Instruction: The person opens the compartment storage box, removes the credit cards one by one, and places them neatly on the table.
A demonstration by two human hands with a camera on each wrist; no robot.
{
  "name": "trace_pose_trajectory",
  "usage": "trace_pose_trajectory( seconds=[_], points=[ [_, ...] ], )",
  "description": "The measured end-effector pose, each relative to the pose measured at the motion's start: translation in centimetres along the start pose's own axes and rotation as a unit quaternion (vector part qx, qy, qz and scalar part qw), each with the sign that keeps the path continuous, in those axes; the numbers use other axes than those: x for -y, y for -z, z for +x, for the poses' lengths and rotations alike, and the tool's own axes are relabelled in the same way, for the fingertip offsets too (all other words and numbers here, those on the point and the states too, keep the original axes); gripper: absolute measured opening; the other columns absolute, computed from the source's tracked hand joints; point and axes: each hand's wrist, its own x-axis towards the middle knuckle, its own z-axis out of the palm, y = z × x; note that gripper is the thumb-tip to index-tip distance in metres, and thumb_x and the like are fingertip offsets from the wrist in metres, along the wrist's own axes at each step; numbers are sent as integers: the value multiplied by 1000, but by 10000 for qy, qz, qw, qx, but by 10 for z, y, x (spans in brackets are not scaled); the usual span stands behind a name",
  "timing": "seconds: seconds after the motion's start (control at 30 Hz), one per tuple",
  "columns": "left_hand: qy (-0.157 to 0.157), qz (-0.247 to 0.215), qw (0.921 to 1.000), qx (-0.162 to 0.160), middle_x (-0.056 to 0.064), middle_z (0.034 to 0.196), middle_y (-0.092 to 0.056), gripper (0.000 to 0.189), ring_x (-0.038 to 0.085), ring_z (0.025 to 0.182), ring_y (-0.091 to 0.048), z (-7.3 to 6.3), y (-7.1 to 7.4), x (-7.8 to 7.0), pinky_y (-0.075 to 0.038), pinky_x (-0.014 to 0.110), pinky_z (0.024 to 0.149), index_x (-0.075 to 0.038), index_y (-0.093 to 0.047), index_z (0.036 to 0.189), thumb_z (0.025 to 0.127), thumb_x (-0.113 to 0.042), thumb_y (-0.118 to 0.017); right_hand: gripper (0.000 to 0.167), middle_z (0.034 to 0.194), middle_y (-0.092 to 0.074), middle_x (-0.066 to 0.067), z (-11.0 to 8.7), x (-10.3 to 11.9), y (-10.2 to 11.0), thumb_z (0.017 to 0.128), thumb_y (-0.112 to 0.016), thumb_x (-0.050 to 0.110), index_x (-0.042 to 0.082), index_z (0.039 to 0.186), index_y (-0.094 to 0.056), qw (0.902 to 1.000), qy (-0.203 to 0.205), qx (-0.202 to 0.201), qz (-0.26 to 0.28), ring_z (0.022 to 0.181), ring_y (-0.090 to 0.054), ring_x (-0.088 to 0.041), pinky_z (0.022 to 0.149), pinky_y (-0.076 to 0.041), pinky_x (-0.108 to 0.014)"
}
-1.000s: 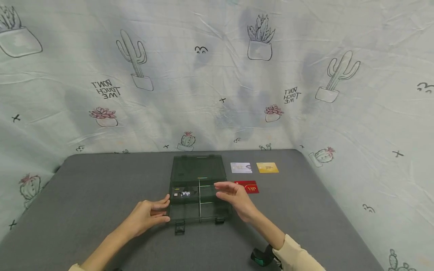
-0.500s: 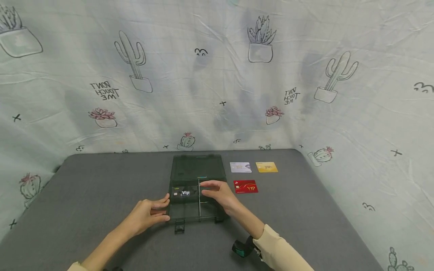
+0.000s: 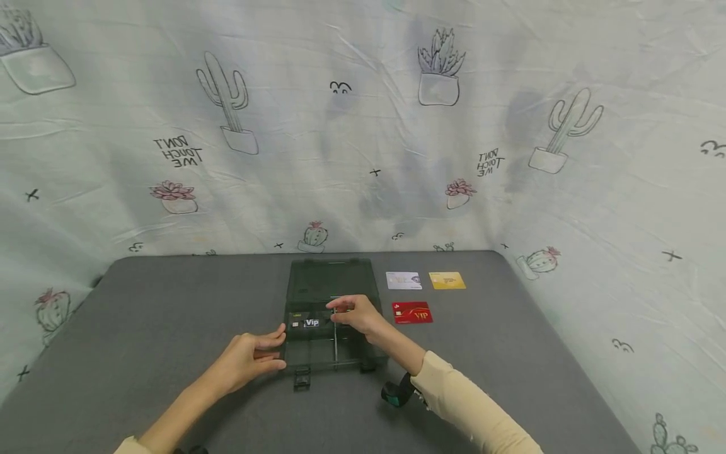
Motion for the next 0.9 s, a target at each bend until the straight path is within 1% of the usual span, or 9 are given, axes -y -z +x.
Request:
trace_pose_trajectory(
  seconds=[0.17, 0.3, 0.47, 0.5, 0.53, 0.6, 0.7, 0.73, 0.9],
  points=[
    [-57, 43, 10000, -4, 31, 142, -32, 63, 39, 107, -61, -1, 0, 3, -57, 27, 83, 18, -49, 128, 80, -13, -76, 25, 83, -62, -7, 3, -2, -3, 86, -67, -1, -5, 111, -68, 9968, 159, 108, -772, 75, -54, -16, 63, -49, -24],
    [-93, 78, 9999, -37, 32, 141, -32, 63, 39, 107, -62, -2, 0, 5, -57, 27, 83, 18, -49, 127, 80, -14, -77, 28, 90, -70, -16, 7, 0, -9, 88, -67, 1, -4, 115, -67, 9859, 437, 228, -1600, 70, -60, -20, 54, -44, -20],
    [-122, 56, 9999, -42, 32, 141, -33, 63, 39, 107, -61, -4, -1, 6, -57, 26, 83, 18, -50, 127, 80, -13, -77, 32, 103, -70, -18, 14, 4, -19, 88, -67, 3, -4, 119, -65, 9660, 361, 251, -2548, 43, -40, -10, 52, -42, -19],
    [-124, 48, 9999, -41, 32, 141, -33, 63, 39, 107, -61, -4, -2, 6, -57, 26, 83, 18, -50, 127, 80, -13, -77, 32, 107, -69, -18, 16, 5, -20, 88, -67, 3, -4, 120, -65, 9612, 290, 248, -2732, 45, -41, -10, 56, -46, -20],
    [-121, 44, 9999, -42, 32, 141, -33, 63, 39, 107, -62, -4, -2, 6, -57, 26, 83, 18, -50, 127, 80, -13, -77, 32, 115, -67, -17, 16, 7, -22, 88, -68, 4, -4, 119, -65, 9564, 210, 243, -2904, 53, -51, -12, 63, -51, -24],
    [-132, 50, 9999, -35, 32, 142, -33, 63, 38, 106, -62, -4, -3, 6, -57, 26, 83, 18, -50, 127, 80, -14, -77, 31, 121, -64, -17, 18, 11, -25, 89, -68, 5, -4, 119, -65, 9467, 31, 244, -3212, 81, -63, -23, 80, -56, -34],
    [-158, 108, 9998, -27, 31, 142, -33, 64, 36, 105, -63, -5, -4, 7, -58, 27, 82, 18, -50, 127, 80, -16, -77, 30, 127, -60, -16, 20, 17, -28, 89, -68, 7, -4, 117, -66, 9345, -190, 286, -3543, 123, -47, -41, 97, -51, -46],
    [-171, 134, 9998, -28, 31, 142, -33, 63, 36, 104, -64, -5, -4, 7, -58, 27, 82, 17, -50, 127, 80, -16, -77, 29, 126, -60, -16, 20, 18, -29, 89, -68, 7, -5, 115, -67, 9298, -217, 307, -3662, 127, -43, -43, 100, -48, -48],
    [-237, 98, 9997, -29, 32, 141, -33, 63, 37, 105, -62, -3, -6, 9, -58, 27, 82, 18, -50, 127, 80, -15, -77, 15, 111, -68, -16, 23, 21, -30, 89, -68, 8, -6, 88, -72, 9077, -324, 506, -4153, 122, -49, -40, 100, -49, -44]
  ],
)
